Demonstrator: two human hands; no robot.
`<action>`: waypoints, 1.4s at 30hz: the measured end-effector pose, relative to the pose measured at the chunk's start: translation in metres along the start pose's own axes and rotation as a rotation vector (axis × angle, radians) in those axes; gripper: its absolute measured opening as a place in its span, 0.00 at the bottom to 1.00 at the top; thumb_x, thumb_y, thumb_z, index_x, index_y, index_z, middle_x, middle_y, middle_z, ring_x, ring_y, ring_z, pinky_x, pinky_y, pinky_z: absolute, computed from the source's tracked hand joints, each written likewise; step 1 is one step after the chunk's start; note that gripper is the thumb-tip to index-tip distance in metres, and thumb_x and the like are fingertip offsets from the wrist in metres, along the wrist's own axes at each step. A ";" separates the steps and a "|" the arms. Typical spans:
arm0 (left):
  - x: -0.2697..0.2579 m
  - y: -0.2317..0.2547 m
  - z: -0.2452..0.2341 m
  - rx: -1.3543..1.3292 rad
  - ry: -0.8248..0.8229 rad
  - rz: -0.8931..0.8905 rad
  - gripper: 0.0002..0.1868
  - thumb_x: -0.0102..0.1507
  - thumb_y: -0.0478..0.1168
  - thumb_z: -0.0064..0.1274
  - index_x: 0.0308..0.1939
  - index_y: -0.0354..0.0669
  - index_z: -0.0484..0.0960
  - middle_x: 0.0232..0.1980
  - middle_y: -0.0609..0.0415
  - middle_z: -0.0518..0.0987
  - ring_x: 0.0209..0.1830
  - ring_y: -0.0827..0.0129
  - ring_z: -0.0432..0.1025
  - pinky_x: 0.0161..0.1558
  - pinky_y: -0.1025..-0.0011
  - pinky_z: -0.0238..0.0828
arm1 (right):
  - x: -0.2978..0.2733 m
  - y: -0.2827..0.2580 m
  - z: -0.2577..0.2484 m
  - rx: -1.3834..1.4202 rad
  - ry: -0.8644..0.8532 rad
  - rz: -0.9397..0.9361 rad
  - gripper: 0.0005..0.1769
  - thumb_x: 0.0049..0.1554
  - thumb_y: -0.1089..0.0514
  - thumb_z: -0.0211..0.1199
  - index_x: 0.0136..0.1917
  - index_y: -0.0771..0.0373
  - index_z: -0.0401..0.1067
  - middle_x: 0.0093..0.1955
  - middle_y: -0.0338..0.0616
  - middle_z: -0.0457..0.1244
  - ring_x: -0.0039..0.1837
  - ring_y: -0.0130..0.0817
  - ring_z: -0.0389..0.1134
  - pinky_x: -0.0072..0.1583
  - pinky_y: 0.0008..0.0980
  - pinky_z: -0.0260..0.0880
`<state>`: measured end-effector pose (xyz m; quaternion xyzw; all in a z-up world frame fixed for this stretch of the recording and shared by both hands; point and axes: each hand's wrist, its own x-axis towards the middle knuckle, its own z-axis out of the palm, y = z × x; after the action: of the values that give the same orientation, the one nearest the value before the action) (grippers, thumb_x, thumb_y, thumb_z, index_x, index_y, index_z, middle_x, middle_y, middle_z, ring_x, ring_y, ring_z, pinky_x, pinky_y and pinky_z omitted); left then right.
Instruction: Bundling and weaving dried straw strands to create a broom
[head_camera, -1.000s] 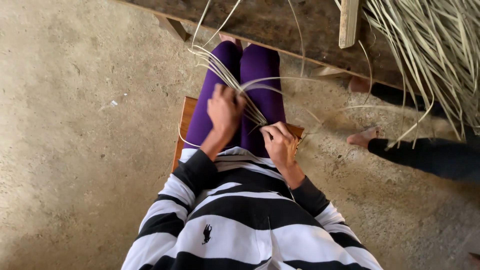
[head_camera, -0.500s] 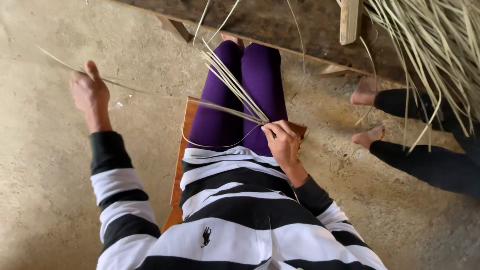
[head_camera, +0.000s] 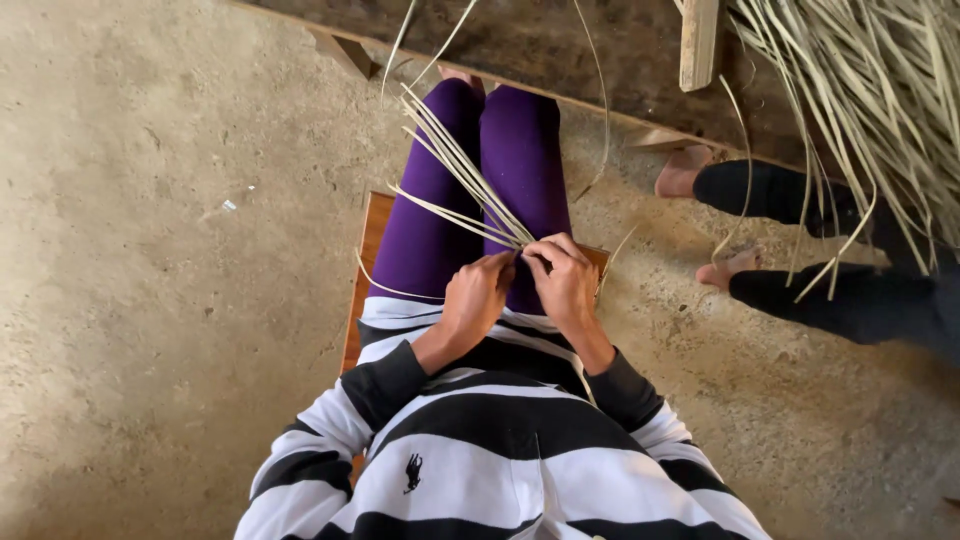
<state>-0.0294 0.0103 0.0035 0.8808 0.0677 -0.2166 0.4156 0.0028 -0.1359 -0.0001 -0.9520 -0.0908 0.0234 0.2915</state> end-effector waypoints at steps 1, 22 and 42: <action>-0.002 0.001 0.003 0.002 0.002 -0.001 0.13 0.63 0.47 0.42 0.49 0.54 0.75 0.38 0.55 0.79 0.33 0.50 0.75 0.32 0.55 0.72 | 0.003 -0.001 -0.004 0.002 0.000 -0.002 0.03 0.48 0.51 0.66 0.38 0.42 0.73 0.38 0.25 0.64 0.40 0.38 0.68 0.44 0.38 0.69; 0.010 -0.004 -0.010 -0.650 0.036 -0.018 0.12 0.60 0.35 0.47 0.46 0.42 0.80 0.39 0.48 0.79 0.40 0.57 0.76 0.39 0.68 0.72 | 0.024 -0.001 -0.020 0.216 -0.437 0.250 0.08 0.47 0.53 0.63 0.42 0.51 0.77 0.43 0.38 0.66 0.47 0.44 0.68 0.48 0.39 0.69; 0.027 0.011 -0.012 -0.694 0.021 -0.139 0.09 0.58 0.38 0.53 0.33 0.32 0.80 0.28 0.40 0.78 0.29 0.59 0.76 0.30 0.70 0.75 | 0.014 -0.015 -0.008 0.017 -0.305 0.362 0.10 0.46 0.51 0.60 0.42 0.51 0.75 0.44 0.34 0.65 0.46 0.47 0.68 0.49 0.46 0.70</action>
<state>0.0023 0.0113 0.0059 0.6827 0.2013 -0.1992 0.6735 0.0151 -0.1256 0.0150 -0.9357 0.0386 0.2196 0.2734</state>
